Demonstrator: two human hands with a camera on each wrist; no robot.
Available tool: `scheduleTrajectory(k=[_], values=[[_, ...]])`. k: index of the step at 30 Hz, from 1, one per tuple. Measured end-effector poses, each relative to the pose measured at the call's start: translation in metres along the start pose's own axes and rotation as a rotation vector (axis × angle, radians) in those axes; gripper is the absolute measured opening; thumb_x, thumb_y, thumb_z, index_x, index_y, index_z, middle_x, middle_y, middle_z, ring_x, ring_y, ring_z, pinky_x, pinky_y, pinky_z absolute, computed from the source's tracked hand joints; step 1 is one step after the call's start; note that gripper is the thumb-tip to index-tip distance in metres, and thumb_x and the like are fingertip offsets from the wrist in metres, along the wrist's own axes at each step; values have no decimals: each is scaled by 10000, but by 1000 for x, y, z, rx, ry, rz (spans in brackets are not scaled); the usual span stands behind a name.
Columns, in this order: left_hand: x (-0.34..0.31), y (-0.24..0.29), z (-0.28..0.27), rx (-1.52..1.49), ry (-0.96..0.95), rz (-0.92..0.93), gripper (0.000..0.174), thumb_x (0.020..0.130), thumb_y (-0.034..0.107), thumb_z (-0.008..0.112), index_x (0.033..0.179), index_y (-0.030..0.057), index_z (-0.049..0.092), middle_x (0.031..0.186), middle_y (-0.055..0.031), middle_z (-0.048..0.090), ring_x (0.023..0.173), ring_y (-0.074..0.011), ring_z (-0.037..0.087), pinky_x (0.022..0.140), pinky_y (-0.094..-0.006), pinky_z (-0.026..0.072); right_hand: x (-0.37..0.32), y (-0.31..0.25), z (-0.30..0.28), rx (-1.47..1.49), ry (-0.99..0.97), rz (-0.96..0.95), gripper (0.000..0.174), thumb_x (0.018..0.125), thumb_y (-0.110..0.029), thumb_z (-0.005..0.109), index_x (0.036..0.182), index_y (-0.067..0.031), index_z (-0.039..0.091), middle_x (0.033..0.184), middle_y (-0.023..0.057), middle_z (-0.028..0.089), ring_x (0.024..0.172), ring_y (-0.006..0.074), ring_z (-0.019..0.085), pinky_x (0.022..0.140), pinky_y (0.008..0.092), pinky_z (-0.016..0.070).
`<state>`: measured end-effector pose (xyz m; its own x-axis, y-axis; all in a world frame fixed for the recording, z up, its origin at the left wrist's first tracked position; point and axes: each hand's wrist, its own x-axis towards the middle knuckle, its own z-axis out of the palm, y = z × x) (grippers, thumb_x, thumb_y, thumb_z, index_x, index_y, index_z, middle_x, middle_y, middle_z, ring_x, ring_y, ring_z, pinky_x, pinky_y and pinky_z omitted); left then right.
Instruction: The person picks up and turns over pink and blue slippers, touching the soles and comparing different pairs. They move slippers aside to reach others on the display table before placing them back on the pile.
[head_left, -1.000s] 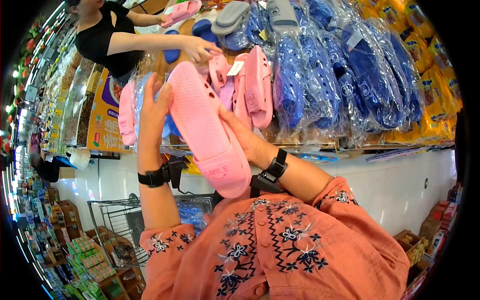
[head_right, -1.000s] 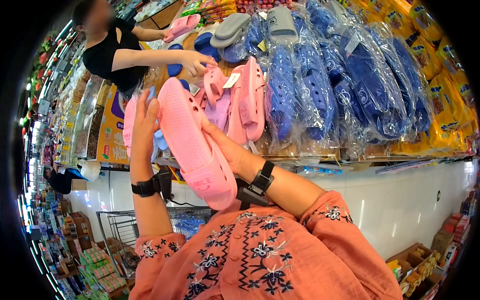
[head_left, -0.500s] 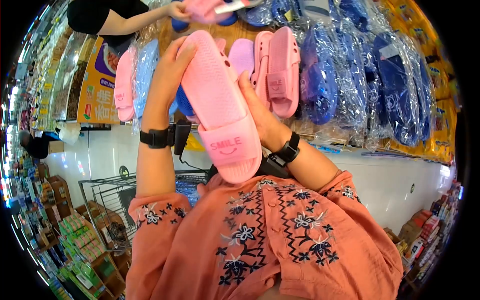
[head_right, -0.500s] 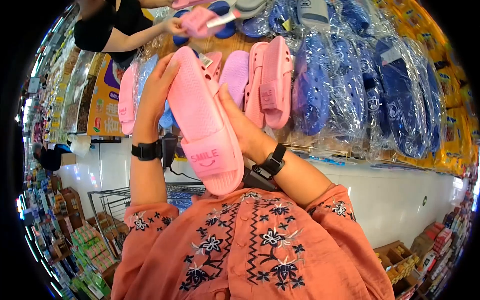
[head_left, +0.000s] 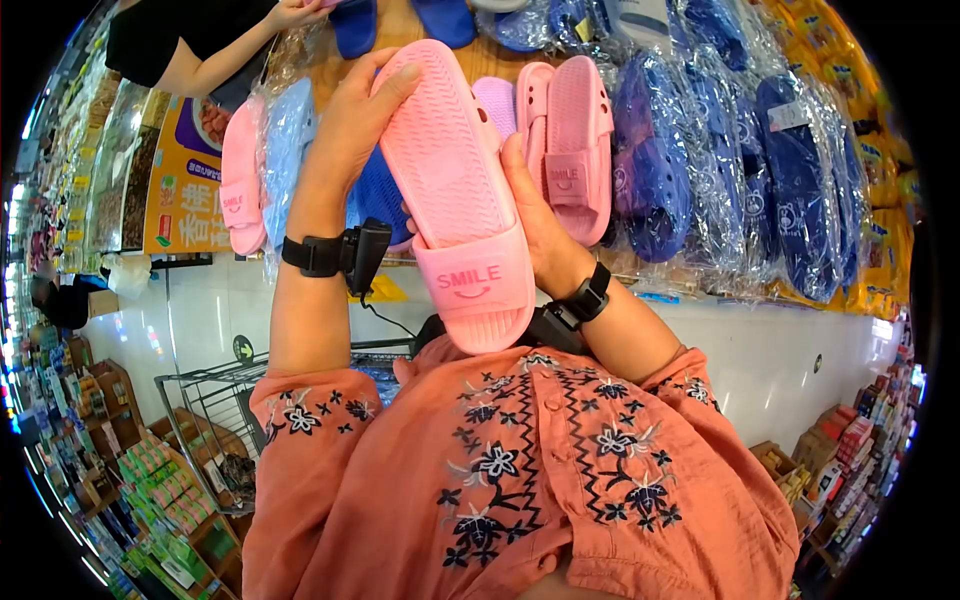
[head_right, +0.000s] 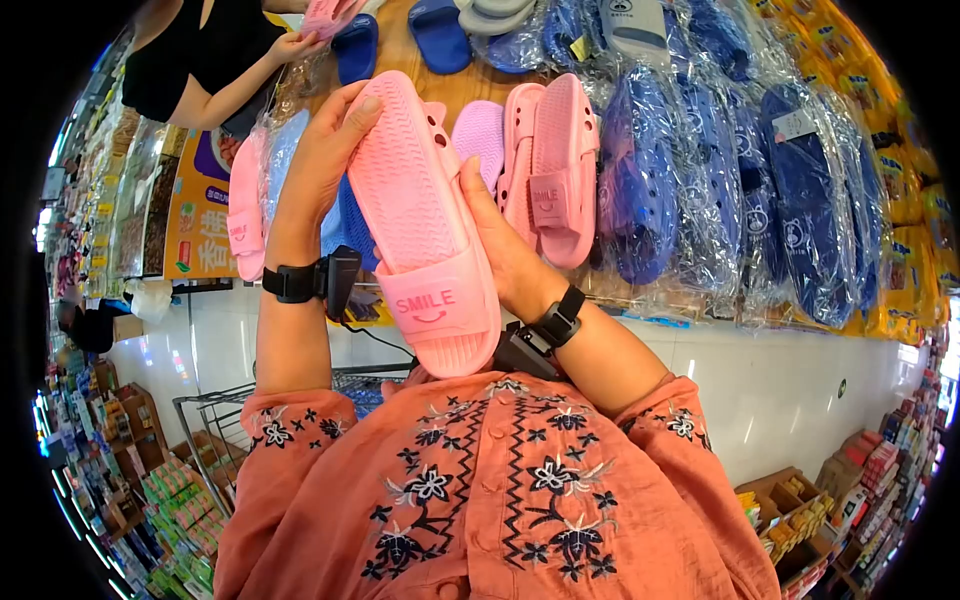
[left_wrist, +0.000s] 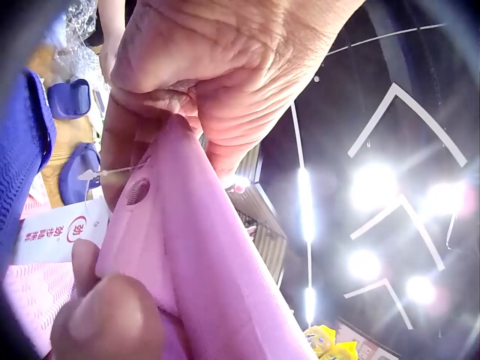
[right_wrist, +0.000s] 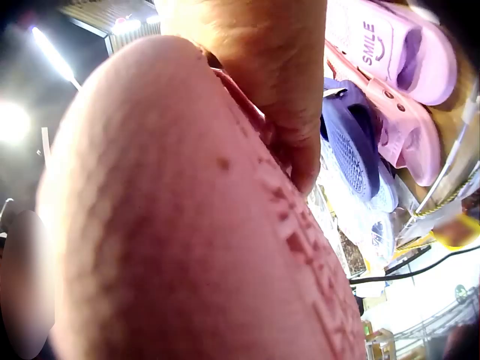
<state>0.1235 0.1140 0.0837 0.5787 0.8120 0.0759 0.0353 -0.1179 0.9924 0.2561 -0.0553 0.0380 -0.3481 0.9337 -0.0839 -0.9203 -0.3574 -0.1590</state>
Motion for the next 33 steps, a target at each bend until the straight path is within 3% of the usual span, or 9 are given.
scheduleTrajectory(k=[4, 9, 12, 18, 21, 27, 30, 33], values=[[7, -1, 2, -62, -37, -5, 501, 967, 338, 717, 1304, -13, 602, 1186, -85, 681, 1058, -121, 631, 935, -265, 503, 3, -1, -4, 12, 10, -9, 931, 913, -775, 415, 1524, -74, 395, 1362, 245, 595, 1145, 406, 660, 970, 568, 555], [13, -1, 0, -9, -89, 11, 480, 1004, 320, 667, 1345, -6, 577, 1206, -71, 674, 1078, -114, 638, 954, -251, 502, 3, -1, -2, 28, 21, -31, 903, 927, -758, 415, 1529, -85, 392, 1376, 245, 585, 1162, 412, 650, 977, 574, 548], [18, 0, -1, -28, -126, 16, 481, 1004, 322, 668, 1354, 5, 572, 1213, -60, 668, 1088, -112, 629, 966, -248, 490, 3, -2, -1, -45, 29, -46, 860, 939, -743, 374, 1542, -131, 381, 1404, 174, 581, 1191, 346, 647, 980, 554, 551], [27, -9, -9, 59, -172, 32, 504, 1001, 316, 675, 1383, 14, 545, 1240, -56, 649, 1132, -114, 600, 1000, -256, 460, 2, 0, 5, -56, 20, -69, 823, 961, -717, 353, 1542, -135, 380, 1422, 143, 571, 1213, 321, 637, 984, 551, 553], [28, -9, -12, 82, -187, 55, 506, 1006, 312, 668, 1390, 10, 537, 1263, -62, 638, 1156, -123, 587, 1019, -267, 446, 6, 4, 13, -173, 156, -169, 914, 909, -773, 380, 1553, -126, 360, 1465, 152, 538, 1229, 351, 617, 1007, 565, 532], [17, -12, -10, 53, -214, 86, 491, 1025, 295, 635, 1401, 0, 527, 1296, -75, 624, 1189, -143, 573, 1041, -279, 428, 5, 8, 22, -187, 146, -261, 869, 941, -734, 363, 1562, -127, 345, 1506, 123, 503, 1286, 273, 586, 1028, 527, 530], [14, -16, -12, 149, -156, 181, 480, 1005, 290, 654, 1366, -11, 556, 1256, -100, 647, 1163, -169, 589, 1025, -303, 449, 7, 15, 25, -175, 190, -274, 821, 946, -698, 411, 1522, -113, 409, 1422, 88, 578, 1232, 203, 622, 1012, 428, 553], [9, -22, -15, 300, -106, 254, 478, 999, 268, 655, 1369, -18, 554, 1271, -129, 643, 1175, -196, 586, 1035, -326, 447, 8, 21, 28, -175, 207, -255, 847, 924, -713, 441, 1507, -99, 429, 1383, 88, 606, 1208, 197, 635, 1006, 410, 556]])
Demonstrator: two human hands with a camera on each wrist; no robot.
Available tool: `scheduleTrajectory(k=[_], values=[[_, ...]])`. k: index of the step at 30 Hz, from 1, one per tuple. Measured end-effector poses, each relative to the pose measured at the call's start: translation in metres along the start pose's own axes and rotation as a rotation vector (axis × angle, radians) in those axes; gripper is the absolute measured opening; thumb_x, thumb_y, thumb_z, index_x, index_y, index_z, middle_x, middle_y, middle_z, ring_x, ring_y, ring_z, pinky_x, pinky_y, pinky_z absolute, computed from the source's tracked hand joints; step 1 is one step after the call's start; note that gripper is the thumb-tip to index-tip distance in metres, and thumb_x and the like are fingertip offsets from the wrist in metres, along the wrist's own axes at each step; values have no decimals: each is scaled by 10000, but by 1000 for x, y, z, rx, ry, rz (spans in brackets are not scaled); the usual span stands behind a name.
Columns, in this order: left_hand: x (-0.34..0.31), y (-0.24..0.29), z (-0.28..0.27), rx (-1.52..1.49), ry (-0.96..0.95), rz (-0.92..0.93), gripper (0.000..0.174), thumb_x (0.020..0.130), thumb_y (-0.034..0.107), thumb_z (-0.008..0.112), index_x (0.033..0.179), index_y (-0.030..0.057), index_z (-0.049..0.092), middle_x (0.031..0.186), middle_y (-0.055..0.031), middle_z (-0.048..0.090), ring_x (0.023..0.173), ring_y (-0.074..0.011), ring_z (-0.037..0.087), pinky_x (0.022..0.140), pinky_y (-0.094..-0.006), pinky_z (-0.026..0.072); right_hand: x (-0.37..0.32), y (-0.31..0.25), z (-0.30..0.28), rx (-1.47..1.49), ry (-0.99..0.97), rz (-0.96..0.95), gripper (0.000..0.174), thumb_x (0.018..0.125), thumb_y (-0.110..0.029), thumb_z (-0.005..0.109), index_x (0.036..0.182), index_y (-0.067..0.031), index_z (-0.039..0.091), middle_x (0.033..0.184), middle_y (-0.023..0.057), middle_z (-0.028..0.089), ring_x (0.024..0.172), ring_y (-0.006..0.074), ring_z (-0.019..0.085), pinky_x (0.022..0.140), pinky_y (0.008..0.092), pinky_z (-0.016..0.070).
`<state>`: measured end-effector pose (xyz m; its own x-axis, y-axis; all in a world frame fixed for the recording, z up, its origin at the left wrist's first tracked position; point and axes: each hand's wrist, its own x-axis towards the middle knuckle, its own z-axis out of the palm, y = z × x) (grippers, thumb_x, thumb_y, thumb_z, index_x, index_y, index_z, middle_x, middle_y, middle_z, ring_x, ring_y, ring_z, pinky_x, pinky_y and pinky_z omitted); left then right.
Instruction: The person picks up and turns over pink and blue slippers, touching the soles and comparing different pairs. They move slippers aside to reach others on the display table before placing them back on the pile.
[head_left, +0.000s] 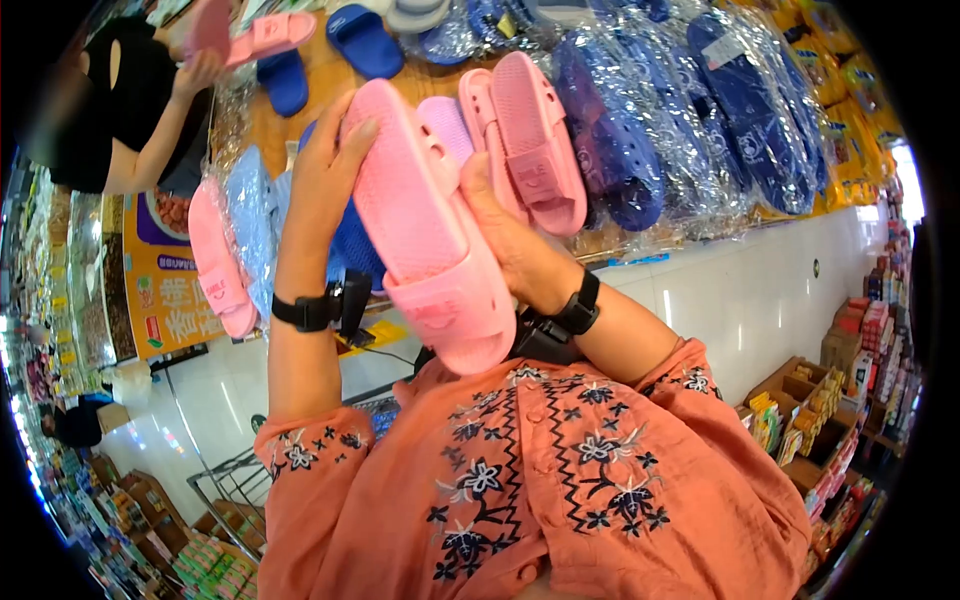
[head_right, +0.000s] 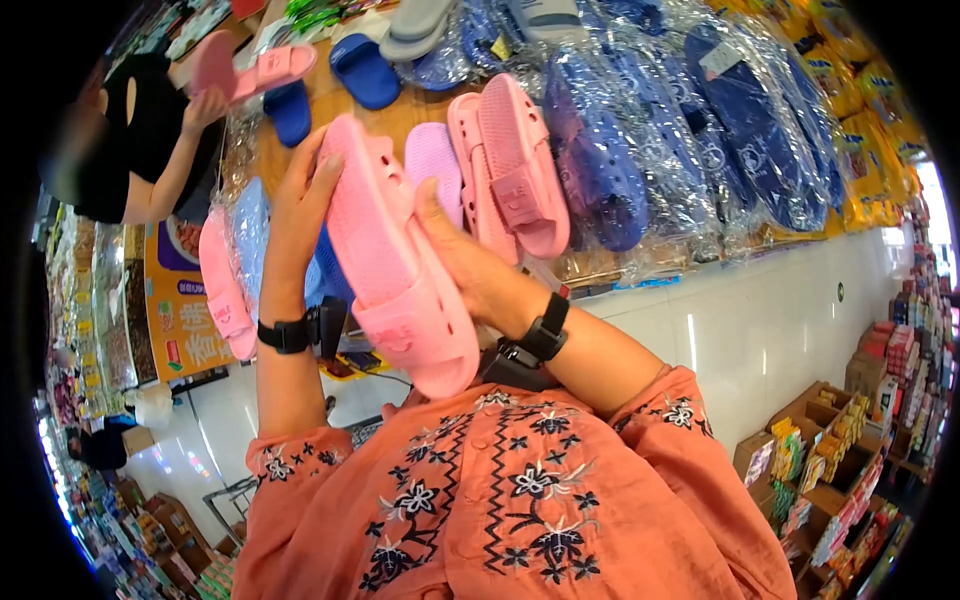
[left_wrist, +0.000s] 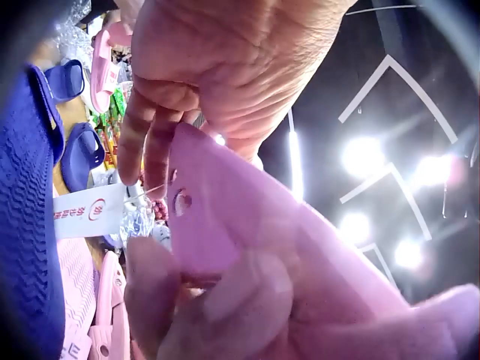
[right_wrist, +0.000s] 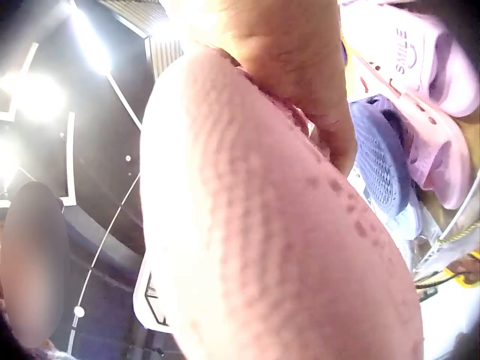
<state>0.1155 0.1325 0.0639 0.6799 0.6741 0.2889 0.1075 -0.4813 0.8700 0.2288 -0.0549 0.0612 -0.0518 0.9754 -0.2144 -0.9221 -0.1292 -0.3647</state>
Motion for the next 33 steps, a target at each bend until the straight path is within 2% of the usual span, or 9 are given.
scheduleTrajectory(k=[5, 10, 13, 16, 20, 23, 28, 32, 33], values=[[-20, 27, -7, -20, 79, -17, 467, 1049, 240, 567, 1433, -17, 499, 1392, -138, 574, 1269, -212, 537, 1091, -334, 403, 5, 5, -3, 94, -106, 22, 790, 909, -643, 608, 1442, -76, 476, 1294, 77, 640, 1093, 154, 664, 928, 319, 580], [-28, 19, -10, -66, 70, -81, 466, 1102, 266, 462, 1478, -11, 456, 1473, -143, 514, 1332, -209, 500, 1132, -329, 366, 16, 5, 12, -209, -175, -15, 695, 989, -509, 604, 1474, -48, 414, 1263, 66, 620, 1098, 151, 637, 960, 305, 548], [-33, 37, -13, -136, 132, -84, 504, 1074, 257, 521, 1497, -2, 436, 1470, -156, 505, 1330, -221, 499, 1096, -350, 411, 21, 4, 9, -225, -120, 39, 608, 1015, -363, 626, 1486, -58, 392, 1254, 49, 599, 1075, 118, 618, 916, 303, 551], [-49, 42, -18, 36, 309, -294, 598, 1070, 318, 534, 1553, 17, 349, 1489, -189, 471, 1351, -260, 488, 1095, -378, 416, 35, -10, 3, -134, -128, -133, 560, 1004, -304, 639, 1447, -60, 398, 1222, 85, 589, 1035, 157, 620, 859, 323, 565], [-73, 62, 22, -224, 90, -327, 787, 999, 420, 634, 1591, 53, 268, 1528, -215, 410, 1377, -297, 471, 1091, -410, 429, 42, -46, -10, -268, -5, -272, 525, 1011, -279, 617, 1438, -59, 403, 1208, 90, 582, 1000, 159, 619, 808, 330, 581], [-69, 47, 68, -430, -60, -264, 896, 935, 349, 725, 1601, 34, 216, 1576, -211, 340, 1383, -283, 456, 1098, -386, 430, 40, -62, -17, -308, 57, -312, 538, 999, -305, 643, 1410, -35, 426, 1159, 73, 583, 978, 141, 609, 833, 321, 563], [-46, 49, 120, -473, -2, -319, 806, 949, 257, 692, 1570, -23, 261, 1550, -186, 379, 1319, -236, 495, 1068, -326, 445, 40, -79, -42, -393, 173, -430, 521, 990, -328, 629, 1370, -8, 471, 1163, 94, 610, 1007, 135, 612, 817, 280, 535], [-38, 41, 136, -519, 21, -391, 754, 964, 284, 677, 1551, -21, 315, 1485, -173, 446, 1257, -207, 522, 1027, -325, 457, 14, -98, -34, -736, 416, -434, 544, 1005, -299, 604, 1445, -14, 458, 1323, 109, 585, 1198, 159, 561, 1008, 308, 471], [-35, 38, 140, -479, 41, -388, 739, 970, 284, 666, 1551, -13, 319, 1458, -150, 471, 1243, -189, 524, 1022, -312, 450, 12, -98, -38, -828, 502, -502, 566, 983, -262, 611, 1457, 1, 449, 1346, 148, 582, 1233, 223, 562, 1065, 326, 432]])
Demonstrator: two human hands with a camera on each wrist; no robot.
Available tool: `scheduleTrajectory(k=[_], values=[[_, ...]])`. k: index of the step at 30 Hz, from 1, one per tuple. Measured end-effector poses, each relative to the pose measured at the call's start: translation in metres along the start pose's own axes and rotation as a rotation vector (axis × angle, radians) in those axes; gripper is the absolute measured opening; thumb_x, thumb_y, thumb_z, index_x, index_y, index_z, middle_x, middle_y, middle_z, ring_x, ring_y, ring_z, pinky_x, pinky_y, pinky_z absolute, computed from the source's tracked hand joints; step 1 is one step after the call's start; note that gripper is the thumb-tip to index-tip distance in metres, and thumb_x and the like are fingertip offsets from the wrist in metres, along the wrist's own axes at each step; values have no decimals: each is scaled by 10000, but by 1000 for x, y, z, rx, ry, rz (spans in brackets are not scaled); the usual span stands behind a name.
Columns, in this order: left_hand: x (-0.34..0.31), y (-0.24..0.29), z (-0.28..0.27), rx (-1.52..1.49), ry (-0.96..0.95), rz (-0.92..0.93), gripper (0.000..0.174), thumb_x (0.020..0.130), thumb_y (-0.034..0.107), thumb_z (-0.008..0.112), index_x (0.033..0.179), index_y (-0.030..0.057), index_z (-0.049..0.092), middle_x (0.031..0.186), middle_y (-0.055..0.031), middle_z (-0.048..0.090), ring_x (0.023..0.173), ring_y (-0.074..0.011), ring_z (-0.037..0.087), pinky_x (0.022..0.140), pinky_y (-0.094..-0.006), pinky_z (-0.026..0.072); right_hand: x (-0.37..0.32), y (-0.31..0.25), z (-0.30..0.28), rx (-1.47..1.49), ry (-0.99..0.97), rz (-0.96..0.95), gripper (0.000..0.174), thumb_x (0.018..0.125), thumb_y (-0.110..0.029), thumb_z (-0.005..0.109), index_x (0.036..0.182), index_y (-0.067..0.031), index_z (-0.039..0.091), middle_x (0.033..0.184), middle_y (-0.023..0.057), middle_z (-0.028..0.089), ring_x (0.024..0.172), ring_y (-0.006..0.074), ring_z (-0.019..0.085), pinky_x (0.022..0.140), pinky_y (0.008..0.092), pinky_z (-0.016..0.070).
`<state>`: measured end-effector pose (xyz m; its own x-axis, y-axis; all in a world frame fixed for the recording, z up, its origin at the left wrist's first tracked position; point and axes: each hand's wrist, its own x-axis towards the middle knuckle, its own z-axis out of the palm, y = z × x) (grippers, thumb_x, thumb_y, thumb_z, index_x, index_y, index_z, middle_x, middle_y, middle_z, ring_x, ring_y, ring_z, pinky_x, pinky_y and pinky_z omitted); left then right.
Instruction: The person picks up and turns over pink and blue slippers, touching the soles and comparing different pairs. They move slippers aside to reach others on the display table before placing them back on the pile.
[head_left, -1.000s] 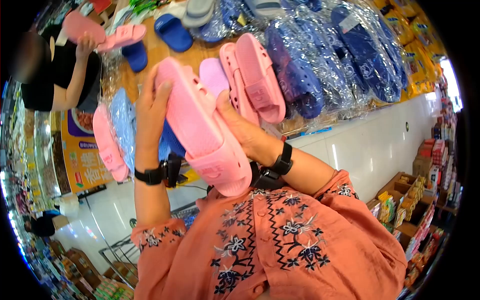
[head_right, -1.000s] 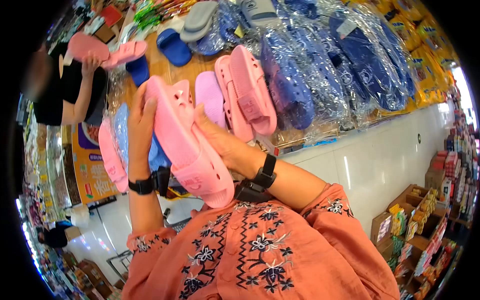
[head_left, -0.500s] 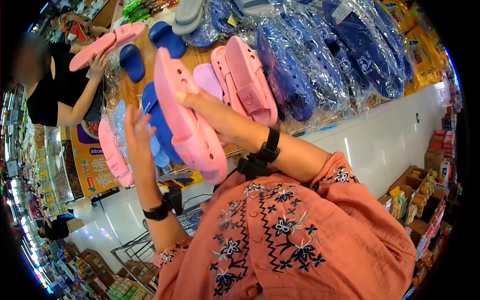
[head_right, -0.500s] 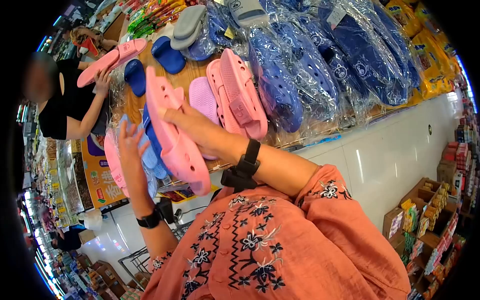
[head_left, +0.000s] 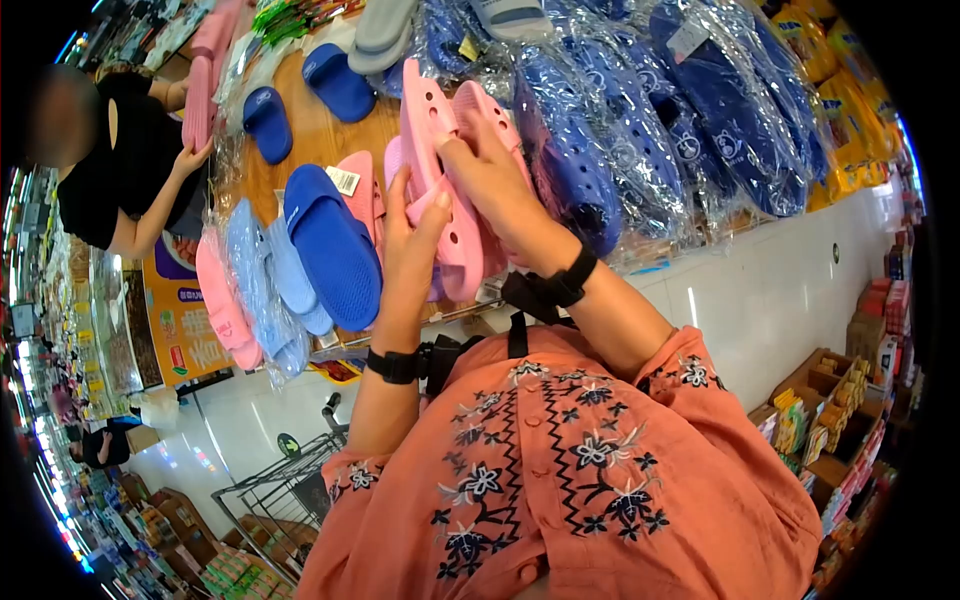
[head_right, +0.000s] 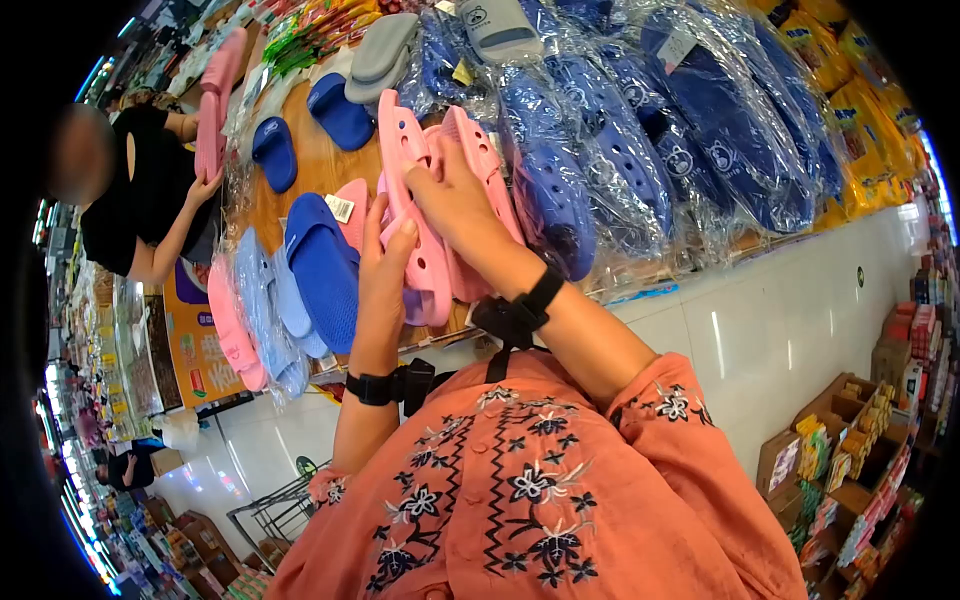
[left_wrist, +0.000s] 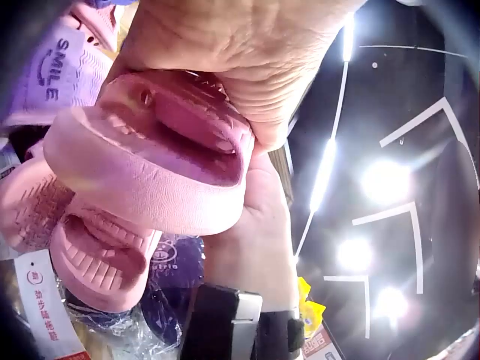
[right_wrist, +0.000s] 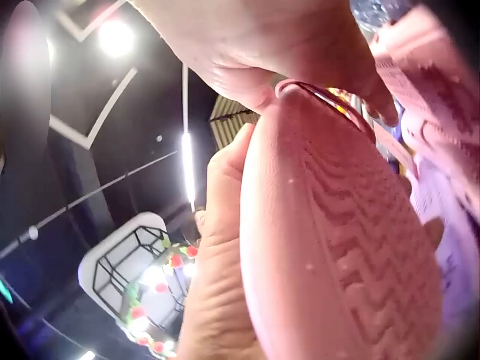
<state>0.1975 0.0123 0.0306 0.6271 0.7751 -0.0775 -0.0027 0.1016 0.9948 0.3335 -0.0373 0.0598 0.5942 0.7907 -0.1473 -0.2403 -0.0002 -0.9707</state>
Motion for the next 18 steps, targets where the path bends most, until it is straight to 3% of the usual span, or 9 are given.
scheduleTrajectory(k=[3, 4, 6, 7, 8, 9, 12, 16, 18], values=[[6, -13, 11, 96, 43, -3, 686, 1001, 313, 633, 1530, -19, 349, 1392, -144, 526, 1170, -170, 558, 989, -314, 468, 1, 11, -14, -576, 148, -652, 583, 970, -234, 614, 1459, 31, 440, 1382, 191, 566, 1295, 299, 542, 1106, 353, 400], [14, -30, 9, 217, 31, 13, 674, 1007, 321, 626, 1520, -26, 360, 1379, -155, 536, 1166, -177, 564, 988, -319, 473, 0, 10, -13, -582, 157, -788, 480, 922, -184, 613, 1349, 25, 547, 1217, 240, 634, 1178, 396, 584, 1040, 421, 450], [21, -42, 6, 430, -95, 133, 603, 1027, 342, 580, 1453, -58, 432, 1329, -201, 578, 1197, -234, 576, 1021, -363, 462, -5, 10, -12, -512, -5, -708, 427, 926, -168, 611, 1311, 14, 587, 1228, 228, 637, 1190, 394, 585, 1054, 425, 441], [17, -38, 6, 329, -96, 83, 585, 1026, 338, 571, 1433, -64, 449, 1324, -215, 583, 1212, -263, 574, 1035, -372, 452, -8, 11, -10, -475, -83, -670, 401, 928, -160, 610, 1292, 8, 607, 1233, 222, 638, 1195, 393, 585, 1061, 427, 437], [14, -34, 8, 227, -99, 35, 568, 1026, 334, 562, 1414, -70, 466, 1319, -228, 589, 1227, -292, 573, 1048, -381, 443, -10, 15, -4, -454, -103, -642, 302, 922, -140, 625, 1180, 12, 667, 1164, 207, 664, 1172, 406, 588, 1060, 441, 438], [11, -28, 9, 124, -101, -10, 553, 1025, 330, 553, 1394, -76, 483, 1313, -242, 594, 1242, -321, 571, 1062, -390, 433, -5, 26, -5, -570, -127, -709, 279, 916, -139, 632, 1146, 13, 674, 1135, 202, 672, 1165, 403, 590, 1052, 445, 444], [20, -57, -26, 598, 169, 175, 506, 1015, 247, 527, 1388, -93, 490, 1353, -348, 543, 1273, -451, 525, 1062, -451, 439, 1, 47, -9, -870, -157, -856, 186, 862, -110, 652, 992, 16, 696, 1029, 180, 701, 1154, 385, 592, 1044, 470, 445], [28, -60, -47, 804, 207, 200, 489, 967, 139, 491, 1342, -172, 452, 1316, -398, 532, 1242, -507, 521, 1081, -501, 416, 0, 49, -10, -1027, -144, -912, 220, 795, -85, 655, 985, 17, 698, 1015, 172, 705, 1155, 371, 595, 1099, 469, 403], [31, -66, -44, 903, 222, 90, 490, 954, 134, 490, 1334, -173, 444, 1278, -403, 547, 1215, -518, 533, 1067, -516, 423, 2, 53, -11, -1056, -124, -940, 240, 772, -83, 649, 984, 18, 700, 1004, 171, 706, 1153, 365, 598, 1124, 466, 384]])
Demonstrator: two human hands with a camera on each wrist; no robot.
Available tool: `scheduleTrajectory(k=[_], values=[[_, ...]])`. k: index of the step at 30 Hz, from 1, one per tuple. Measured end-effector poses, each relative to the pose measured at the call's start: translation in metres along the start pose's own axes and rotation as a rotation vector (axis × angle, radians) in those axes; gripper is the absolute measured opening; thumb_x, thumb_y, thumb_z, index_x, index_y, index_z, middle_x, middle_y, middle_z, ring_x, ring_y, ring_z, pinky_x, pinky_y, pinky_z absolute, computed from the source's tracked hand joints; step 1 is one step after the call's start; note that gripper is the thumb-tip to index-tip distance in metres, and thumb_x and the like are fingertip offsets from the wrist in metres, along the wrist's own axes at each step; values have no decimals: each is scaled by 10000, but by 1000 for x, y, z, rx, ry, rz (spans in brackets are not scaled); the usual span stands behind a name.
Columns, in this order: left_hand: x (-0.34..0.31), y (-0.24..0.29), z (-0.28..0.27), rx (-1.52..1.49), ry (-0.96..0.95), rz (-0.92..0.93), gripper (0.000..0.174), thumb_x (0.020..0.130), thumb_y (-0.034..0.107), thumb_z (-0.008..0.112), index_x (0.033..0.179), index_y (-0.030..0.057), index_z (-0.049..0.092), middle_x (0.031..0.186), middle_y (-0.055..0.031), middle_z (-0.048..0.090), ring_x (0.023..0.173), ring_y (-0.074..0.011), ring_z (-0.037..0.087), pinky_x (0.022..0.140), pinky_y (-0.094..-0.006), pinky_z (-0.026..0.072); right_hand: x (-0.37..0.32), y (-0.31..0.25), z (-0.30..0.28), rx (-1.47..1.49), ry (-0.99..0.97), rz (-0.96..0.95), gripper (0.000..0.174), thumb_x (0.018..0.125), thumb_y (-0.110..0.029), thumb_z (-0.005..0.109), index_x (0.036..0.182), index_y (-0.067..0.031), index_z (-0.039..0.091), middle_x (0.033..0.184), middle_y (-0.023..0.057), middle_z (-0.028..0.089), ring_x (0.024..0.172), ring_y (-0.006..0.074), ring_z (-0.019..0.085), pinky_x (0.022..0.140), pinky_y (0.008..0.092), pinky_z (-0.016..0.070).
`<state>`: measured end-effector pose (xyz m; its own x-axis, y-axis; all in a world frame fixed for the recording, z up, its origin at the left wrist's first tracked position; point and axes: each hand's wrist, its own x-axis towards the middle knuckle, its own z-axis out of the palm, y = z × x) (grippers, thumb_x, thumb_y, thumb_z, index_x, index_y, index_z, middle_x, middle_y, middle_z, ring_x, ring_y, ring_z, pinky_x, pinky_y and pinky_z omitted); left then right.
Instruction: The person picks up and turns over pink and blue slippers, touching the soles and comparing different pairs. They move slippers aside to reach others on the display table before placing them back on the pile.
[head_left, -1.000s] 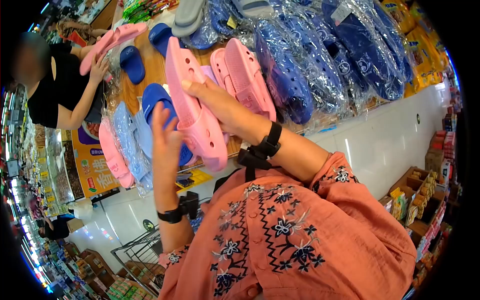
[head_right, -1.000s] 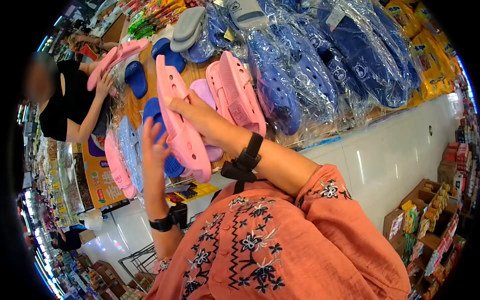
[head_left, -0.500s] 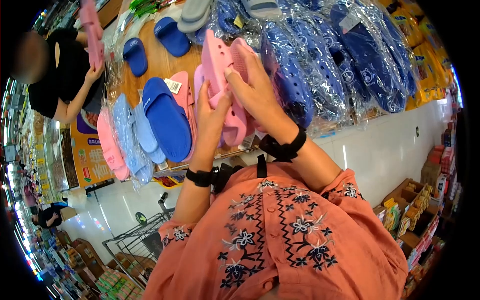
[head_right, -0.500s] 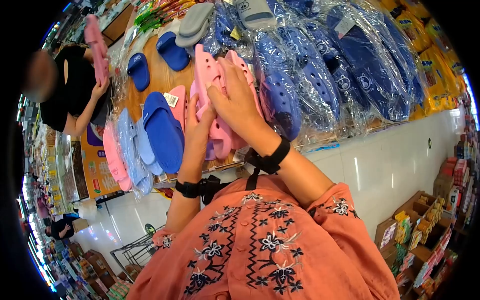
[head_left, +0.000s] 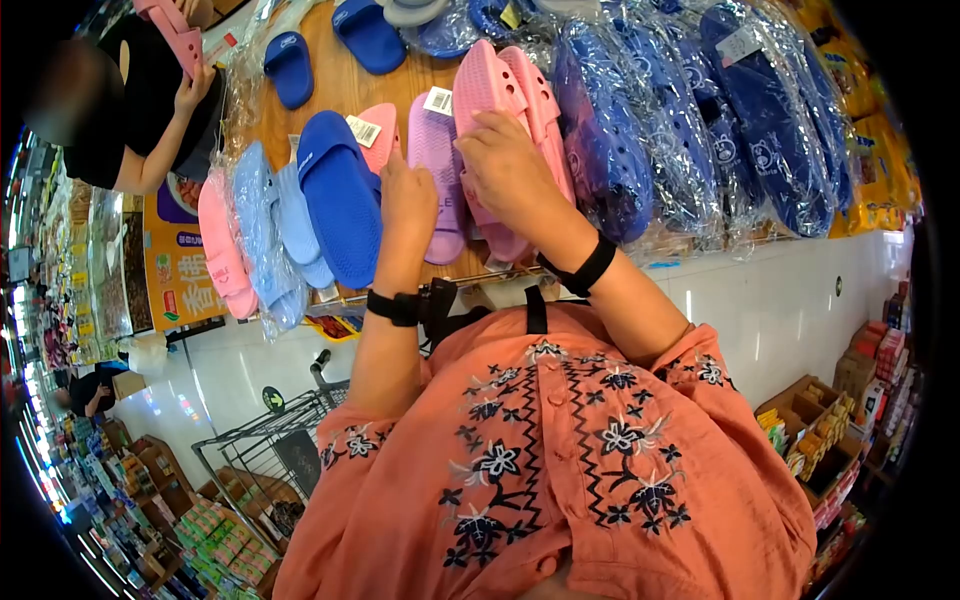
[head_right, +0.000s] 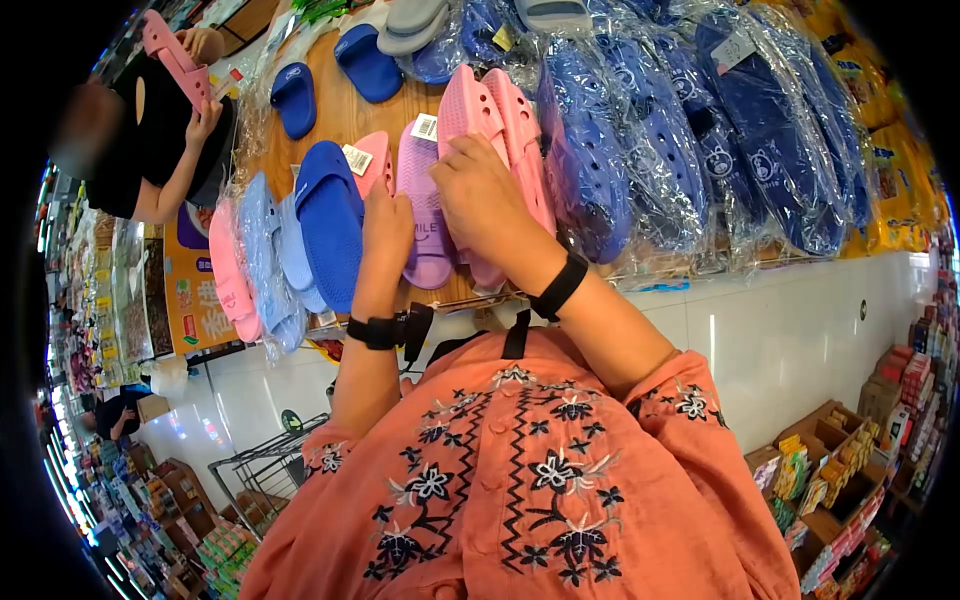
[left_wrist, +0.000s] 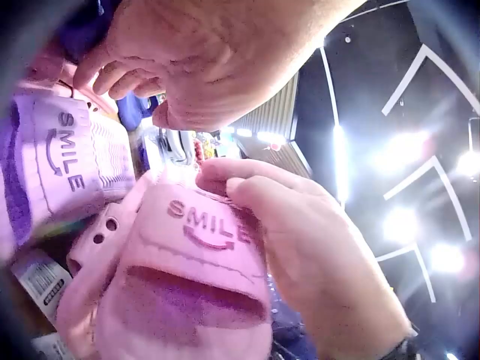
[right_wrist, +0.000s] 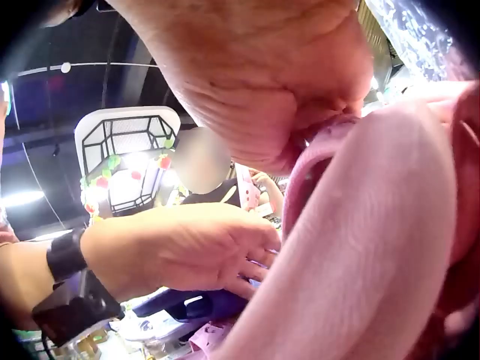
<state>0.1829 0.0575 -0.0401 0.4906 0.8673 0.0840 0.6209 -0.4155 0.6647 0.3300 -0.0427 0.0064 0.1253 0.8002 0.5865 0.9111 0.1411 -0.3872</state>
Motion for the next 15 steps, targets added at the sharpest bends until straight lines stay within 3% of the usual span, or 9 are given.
scheduleTrajectory(k=[5, 15], values=[[4, -17, 32, 183, -27, -151, 525, 926, 199, 535, 1302, -159, 452, 1225, -398, 574, 1173, -522, 558, 1036, -531, 445, -1, 0, -4, -32, -5, -1, 220, 787, -65, 598, 967, 12, 697, 999, 168, 703, 1161, 349, 600, 1144, 455, 375], [13, -16, 23, 234, -144, -293, 645, 887, 406, 635, 1231, -135, 567, 1236, -407, 567, 1194, -515, 551, 1059, -509, 431, -4, 2, -1, -53, 19, -3, 191, 803, -59, 585, 945, 16, 688, 1005, 174, 699, 1170, 346, 597, 1156, 455, 361]])
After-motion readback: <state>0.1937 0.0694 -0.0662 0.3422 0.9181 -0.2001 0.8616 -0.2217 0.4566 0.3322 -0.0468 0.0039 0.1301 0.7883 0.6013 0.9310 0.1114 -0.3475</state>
